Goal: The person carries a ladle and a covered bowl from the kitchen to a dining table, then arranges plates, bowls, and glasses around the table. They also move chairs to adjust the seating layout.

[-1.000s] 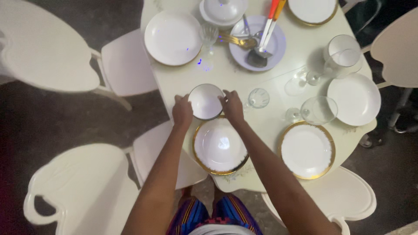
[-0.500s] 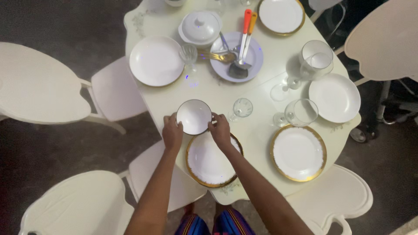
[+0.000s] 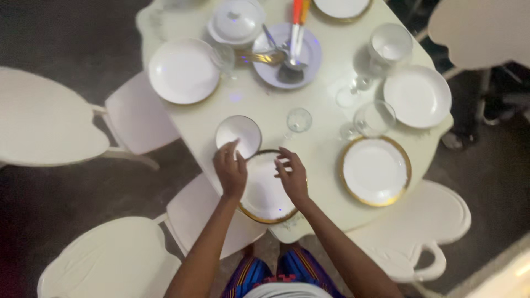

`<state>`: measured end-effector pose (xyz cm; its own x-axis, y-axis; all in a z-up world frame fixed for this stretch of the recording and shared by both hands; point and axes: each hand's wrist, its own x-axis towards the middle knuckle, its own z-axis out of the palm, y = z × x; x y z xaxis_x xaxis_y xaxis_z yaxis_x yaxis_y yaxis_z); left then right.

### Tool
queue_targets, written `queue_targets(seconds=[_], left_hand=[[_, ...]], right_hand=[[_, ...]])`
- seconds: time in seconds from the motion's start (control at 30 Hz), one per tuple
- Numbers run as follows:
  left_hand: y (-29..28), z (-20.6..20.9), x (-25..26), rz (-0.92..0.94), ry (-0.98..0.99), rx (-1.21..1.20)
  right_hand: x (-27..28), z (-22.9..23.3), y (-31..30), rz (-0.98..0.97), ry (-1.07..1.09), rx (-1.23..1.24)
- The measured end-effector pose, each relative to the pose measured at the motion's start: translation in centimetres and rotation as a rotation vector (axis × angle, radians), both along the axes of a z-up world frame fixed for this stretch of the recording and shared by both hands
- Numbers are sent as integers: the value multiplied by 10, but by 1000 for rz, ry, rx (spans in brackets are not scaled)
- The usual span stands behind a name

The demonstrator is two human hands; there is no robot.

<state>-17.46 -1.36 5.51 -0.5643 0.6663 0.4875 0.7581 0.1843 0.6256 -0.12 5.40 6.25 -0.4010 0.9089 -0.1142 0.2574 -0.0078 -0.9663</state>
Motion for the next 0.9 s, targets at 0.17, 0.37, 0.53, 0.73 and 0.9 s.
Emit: queue_targets(seconds=[0.17,0.37,0.53,0.73,0.9], left_hand=[[-2,24,78,-367,-105,23],[35,15,145,-784,-345,-178],[85,-38,190,-893,-308,-315],[132,-120,226,-698,-278,-468],[158,-140,236,-570,-504,-642]], right_hand=[[98,-6,-21,-233,-57,22],[207,-22,-6,-604,-231,134],[279,-59,30,-775,-416,200],[342,-124,70,-788,-648,259],[361,-145,100,-801,-591,35]])
